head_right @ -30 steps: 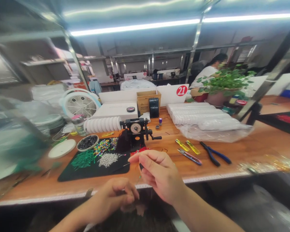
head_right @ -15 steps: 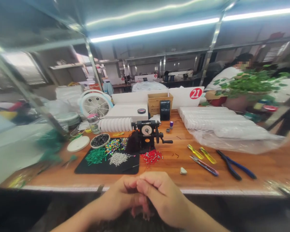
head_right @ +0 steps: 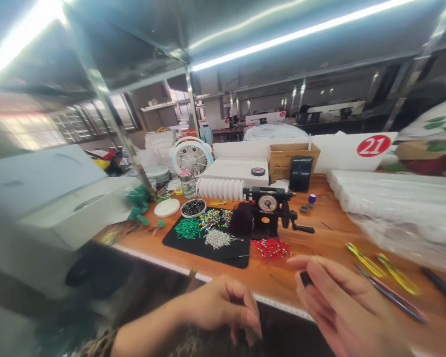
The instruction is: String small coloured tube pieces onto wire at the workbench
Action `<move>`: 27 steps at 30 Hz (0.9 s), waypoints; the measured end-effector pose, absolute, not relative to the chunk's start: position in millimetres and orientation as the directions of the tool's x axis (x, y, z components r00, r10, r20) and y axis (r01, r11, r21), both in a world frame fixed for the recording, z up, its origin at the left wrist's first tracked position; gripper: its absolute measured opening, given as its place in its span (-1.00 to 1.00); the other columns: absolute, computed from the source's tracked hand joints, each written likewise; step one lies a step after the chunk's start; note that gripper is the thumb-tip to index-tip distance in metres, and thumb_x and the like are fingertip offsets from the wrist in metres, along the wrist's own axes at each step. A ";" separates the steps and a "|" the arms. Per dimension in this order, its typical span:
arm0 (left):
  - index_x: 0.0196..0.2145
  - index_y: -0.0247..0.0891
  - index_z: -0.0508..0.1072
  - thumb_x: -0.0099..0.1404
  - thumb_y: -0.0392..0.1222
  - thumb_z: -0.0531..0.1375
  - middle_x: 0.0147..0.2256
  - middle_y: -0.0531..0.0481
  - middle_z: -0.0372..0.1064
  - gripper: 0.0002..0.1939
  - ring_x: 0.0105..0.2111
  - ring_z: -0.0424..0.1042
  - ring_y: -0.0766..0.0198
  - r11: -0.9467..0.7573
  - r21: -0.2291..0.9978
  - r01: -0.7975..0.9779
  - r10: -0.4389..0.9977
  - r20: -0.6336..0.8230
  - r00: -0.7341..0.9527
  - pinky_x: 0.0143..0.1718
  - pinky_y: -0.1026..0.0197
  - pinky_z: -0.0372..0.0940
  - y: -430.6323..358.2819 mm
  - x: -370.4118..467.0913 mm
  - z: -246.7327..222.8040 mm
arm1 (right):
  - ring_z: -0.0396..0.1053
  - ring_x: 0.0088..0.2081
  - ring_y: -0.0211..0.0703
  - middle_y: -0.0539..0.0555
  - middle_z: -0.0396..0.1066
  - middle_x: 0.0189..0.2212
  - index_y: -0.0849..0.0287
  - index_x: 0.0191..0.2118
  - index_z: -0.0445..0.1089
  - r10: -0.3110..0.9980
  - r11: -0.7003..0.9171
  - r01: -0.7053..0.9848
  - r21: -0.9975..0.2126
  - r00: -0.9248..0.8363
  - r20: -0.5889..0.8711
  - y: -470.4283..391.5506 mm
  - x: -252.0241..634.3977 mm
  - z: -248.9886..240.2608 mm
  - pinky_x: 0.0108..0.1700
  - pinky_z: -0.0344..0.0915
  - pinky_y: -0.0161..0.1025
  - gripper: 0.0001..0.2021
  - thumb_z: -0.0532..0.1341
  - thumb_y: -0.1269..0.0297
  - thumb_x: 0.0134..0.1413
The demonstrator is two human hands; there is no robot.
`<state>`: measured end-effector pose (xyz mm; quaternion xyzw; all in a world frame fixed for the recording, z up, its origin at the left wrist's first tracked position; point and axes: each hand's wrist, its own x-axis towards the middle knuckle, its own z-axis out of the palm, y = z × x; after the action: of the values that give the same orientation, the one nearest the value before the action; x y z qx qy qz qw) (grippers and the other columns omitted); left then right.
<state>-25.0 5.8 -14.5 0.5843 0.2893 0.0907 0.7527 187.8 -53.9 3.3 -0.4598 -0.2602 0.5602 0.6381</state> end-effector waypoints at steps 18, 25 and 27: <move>-0.33 -0.39 0.46 0.12 -0.34 0.26 -0.47 -0.07 0.41 -0.88 -0.53 0.51 0.20 0.567 0.710 -0.417 0.461 0.145 0.875 -0.73 0.43 0.29 -0.2 -53.0 2.8 | -0.12 -0.69 -0.59 -0.18 -0.11 -0.73 0.23 -0.34 0.43 0.911 -0.049 -0.672 -0.739 0.274 -0.309 -62.4 207.6 -4.7 -0.66 -0.19 -0.55 -0.64 0.40 0.12 -0.30; -0.24 -0.35 0.50 0.23 -0.43 0.09 -0.43 -0.08 0.45 -0.79 -0.55 0.49 0.36 0.605 0.586 -0.540 0.627 0.068 0.776 -0.75 0.54 0.24 -15.1 -58.8 3.0 | -0.15 -0.68 -0.61 -0.20 -0.15 -0.69 0.26 -0.29 0.39 0.897 -0.340 -0.672 -0.658 -0.022 -0.441 -79.3 185.5 -42.8 -0.63 -0.25 -0.55 -0.53 0.39 0.01 -0.29; -0.25 -0.32 0.50 0.22 -0.40 0.15 -0.45 -0.04 0.45 -0.83 -0.58 0.46 0.42 0.528 0.621 -0.579 0.725 0.025 0.688 -0.77 0.58 0.17 -18.2 -59.6 -4.4 | -0.19 -0.69 -0.62 -0.21 -0.16 -0.70 0.25 -0.28 0.39 0.869 -0.442 -0.623 -0.645 -0.119 -0.480 -85.1 175.2 -56.3 -0.63 -0.27 -0.55 -0.48 0.38 -0.07 -0.32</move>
<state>-59.6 -18.2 -4.4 0.3066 0.1190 0.3765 0.8661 175.2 -85.1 -56.3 -0.4269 -0.1440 0.7340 0.5082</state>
